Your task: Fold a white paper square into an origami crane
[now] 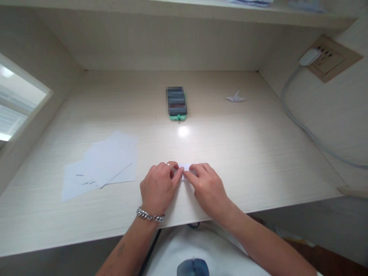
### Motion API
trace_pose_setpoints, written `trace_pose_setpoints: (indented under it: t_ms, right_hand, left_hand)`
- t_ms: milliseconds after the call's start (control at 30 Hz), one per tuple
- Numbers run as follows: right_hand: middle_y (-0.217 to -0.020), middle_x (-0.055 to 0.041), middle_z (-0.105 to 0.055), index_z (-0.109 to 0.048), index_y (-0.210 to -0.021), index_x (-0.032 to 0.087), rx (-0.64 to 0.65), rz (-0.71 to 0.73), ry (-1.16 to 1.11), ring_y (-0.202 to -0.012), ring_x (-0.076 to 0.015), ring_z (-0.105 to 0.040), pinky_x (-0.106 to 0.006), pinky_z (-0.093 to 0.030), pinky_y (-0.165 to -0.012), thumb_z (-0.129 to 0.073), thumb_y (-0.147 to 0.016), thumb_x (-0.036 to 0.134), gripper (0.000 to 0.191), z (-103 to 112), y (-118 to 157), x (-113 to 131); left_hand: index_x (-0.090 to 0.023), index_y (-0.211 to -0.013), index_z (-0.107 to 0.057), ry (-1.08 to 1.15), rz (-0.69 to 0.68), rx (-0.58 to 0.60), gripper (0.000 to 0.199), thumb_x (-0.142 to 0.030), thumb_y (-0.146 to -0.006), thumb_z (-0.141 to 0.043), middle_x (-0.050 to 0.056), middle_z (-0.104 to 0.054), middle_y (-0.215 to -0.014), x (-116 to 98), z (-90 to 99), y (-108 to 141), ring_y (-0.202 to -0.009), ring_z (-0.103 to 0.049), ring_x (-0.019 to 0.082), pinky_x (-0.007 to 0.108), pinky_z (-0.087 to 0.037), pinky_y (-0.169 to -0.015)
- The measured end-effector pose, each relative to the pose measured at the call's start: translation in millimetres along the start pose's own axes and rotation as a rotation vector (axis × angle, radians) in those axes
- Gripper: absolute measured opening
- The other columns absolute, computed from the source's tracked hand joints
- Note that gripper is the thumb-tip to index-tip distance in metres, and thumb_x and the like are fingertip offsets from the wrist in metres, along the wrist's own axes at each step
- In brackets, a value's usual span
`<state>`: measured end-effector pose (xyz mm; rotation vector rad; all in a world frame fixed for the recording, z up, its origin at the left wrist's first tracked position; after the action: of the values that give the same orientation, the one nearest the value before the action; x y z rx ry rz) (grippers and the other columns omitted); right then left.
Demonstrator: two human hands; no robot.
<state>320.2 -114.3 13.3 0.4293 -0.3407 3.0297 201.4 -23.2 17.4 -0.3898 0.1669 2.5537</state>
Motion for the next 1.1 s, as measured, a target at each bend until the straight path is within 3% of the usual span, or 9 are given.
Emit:
trace_pose_setpoints:
  t_ms: [133,300,433,567,767,867,1100]
  right_hand:
    - [-0.122,-0.0142,-0.061,-0.059,-0.127,0.013,0.011,0.017,0.036,-0.110,-0.0274,-0.049,-0.038,-0.050,-0.092,-0.050,-0.094,0.018,0.035,-4,13,16]
    - [-0.131,-0.0151,-0.056,-0.055,-0.134,0.012,0.024,0.027,0.017,-0.118,-0.0297,-0.045,-0.042,-0.045,-0.104,-0.052,-0.095,0.033,0.044,-7,19,18]
    - [-0.132,-0.0151,-0.056,-0.054,-0.135,0.012,0.019,0.031,0.017,-0.120,-0.0300,-0.045,-0.043,-0.044,-0.105,-0.048,-0.096,0.034,0.045,-9,20,16]
    - [-0.132,-0.0155,-0.056,-0.058,-0.131,0.013,0.019,0.031,0.006,-0.120,-0.0300,-0.045,-0.044,-0.044,-0.105,-0.042,-0.098,0.033,0.042,-11,21,17]
    - [-0.137,-0.0159,-0.055,-0.055,-0.134,0.011,0.010,0.040,0.003,-0.126,-0.0283,-0.046,-0.043,-0.040,-0.109,-0.037,-0.100,0.030,0.043,-14,26,13]
    - [-0.148,-0.0154,-0.045,-0.046,-0.142,0.008,0.030,0.061,0.023,-0.138,-0.0289,-0.036,-0.044,-0.032,-0.115,-0.035,-0.100,0.033,0.049,-10,38,2]
    - [-0.151,-0.0153,-0.041,-0.048,-0.141,0.014,0.040,-0.065,0.134,-0.140,-0.0355,-0.035,-0.054,-0.034,-0.110,-0.039,-0.099,0.044,0.053,8,72,-27]
  left_hand:
    - [-0.027,-0.089,-0.070,0.069,0.009,-0.016,0.026,-0.046,-0.091,-0.053,0.002,-0.068,-0.081,6,0.4,0,-0.078,-0.061,0.021,0.030,-0.041,-0.062]
    - [-0.020,-0.088,-0.070,0.221,-0.011,-0.091,0.022,-0.034,-0.090,-0.054,0.004,-0.069,-0.083,24,7.2,9,-0.075,-0.062,0.019,0.033,-0.049,-0.073]
    - [-0.018,-0.104,-0.067,0.241,-0.239,-0.233,0.023,-0.022,-0.093,-0.048,0.010,-0.067,-0.109,20,9.5,31,-0.102,-0.060,0.023,0.039,-0.049,-0.092]
    - [-0.016,-0.127,-0.058,0.168,-0.423,-0.098,0.038,-0.011,-0.091,-0.046,0.011,-0.064,-0.124,4,-1.7,49,-0.112,-0.052,0.024,0.041,-0.046,-0.100]
    - [-0.019,-0.140,-0.048,-0.084,-0.362,-0.081,0.046,-0.021,-0.094,-0.045,0.010,-0.060,-0.133,-3,-10.5,62,-0.120,-0.047,0.030,0.045,-0.043,-0.091]
    - [-0.024,-0.142,-0.047,-0.138,-0.371,-0.087,0.045,-0.030,-0.097,-0.043,0.008,-0.056,-0.139,-6,-9.1,66,-0.124,-0.045,0.030,0.047,-0.039,-0.093]
    - [-0.031,-0.136,-0.053,-0.197,-0.386,-0.105,0.042,-0.040,-0.098,-0.039,0.006,-0.055,-0.139,-12,-7.7,72,-0.121,-0.046,0.030,0.047,-0.038,-0.088]
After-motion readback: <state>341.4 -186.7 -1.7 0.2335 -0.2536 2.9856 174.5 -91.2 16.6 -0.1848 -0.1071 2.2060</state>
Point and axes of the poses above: each hand's wrist, its own y-axis away from the middle knuckle, its own z-axis out of the back of the hand, x = y × z, the point moved 2 cm from there along -y, towards the middle knuckle
